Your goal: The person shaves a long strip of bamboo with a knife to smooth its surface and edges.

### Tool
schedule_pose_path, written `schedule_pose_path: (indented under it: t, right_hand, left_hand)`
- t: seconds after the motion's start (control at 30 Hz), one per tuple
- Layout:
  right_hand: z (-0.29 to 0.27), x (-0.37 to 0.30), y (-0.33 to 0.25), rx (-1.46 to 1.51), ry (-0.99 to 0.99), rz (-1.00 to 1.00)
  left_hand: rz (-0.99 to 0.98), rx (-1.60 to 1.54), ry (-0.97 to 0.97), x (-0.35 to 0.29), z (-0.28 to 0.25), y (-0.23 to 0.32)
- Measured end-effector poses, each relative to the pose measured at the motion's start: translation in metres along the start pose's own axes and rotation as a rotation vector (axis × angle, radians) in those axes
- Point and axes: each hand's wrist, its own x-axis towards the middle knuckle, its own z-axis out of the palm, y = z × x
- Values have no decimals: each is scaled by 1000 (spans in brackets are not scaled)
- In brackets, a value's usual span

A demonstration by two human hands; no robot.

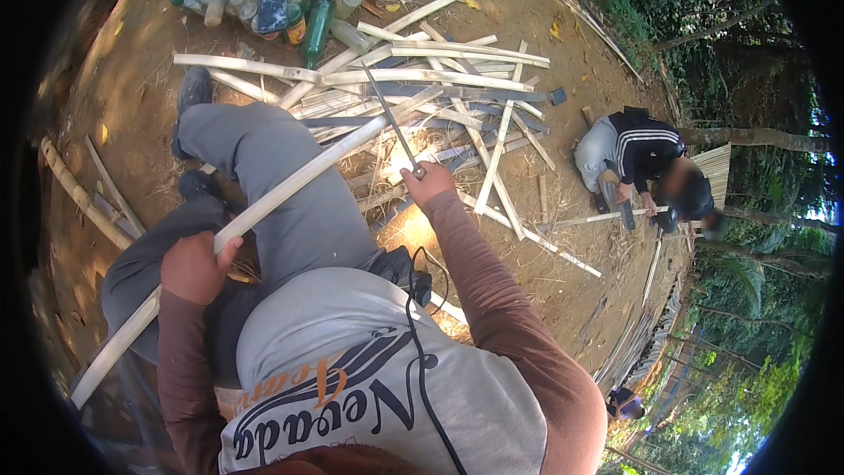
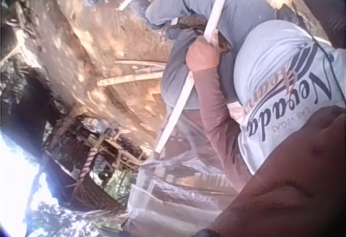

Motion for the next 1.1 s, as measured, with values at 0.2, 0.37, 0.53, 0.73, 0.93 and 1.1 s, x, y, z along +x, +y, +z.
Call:
schedule_pose_path:
  t: [0.2, 0.37, 0.53, 0.73, 0.93, 1.1]
  right_hand:
    - [2, -7, -17, -167, -90, -125]
    - [-1, 0, -17, -171, 45, -174]
    - [0, -8, -23, -165, 77, -172]
    - [8, -18, -25, -228, 83, -154]
    - [-1, 11, 1, -188, 102, 18]
    - [2, 9, -9, -177, -41, 15]
  left_hand:
    - [7, 5, -28, 0, 0, 0]
    - [4, -8, -21, 2, 0, 3]
    - [2, 0, -40, 1, 2, 2]
    - [-8, -15, -40, 0, 0, -3]
    - [-7, -8, -10, -1, 1, -1]
    - [-30, -13, -49, -7, -3, -5]
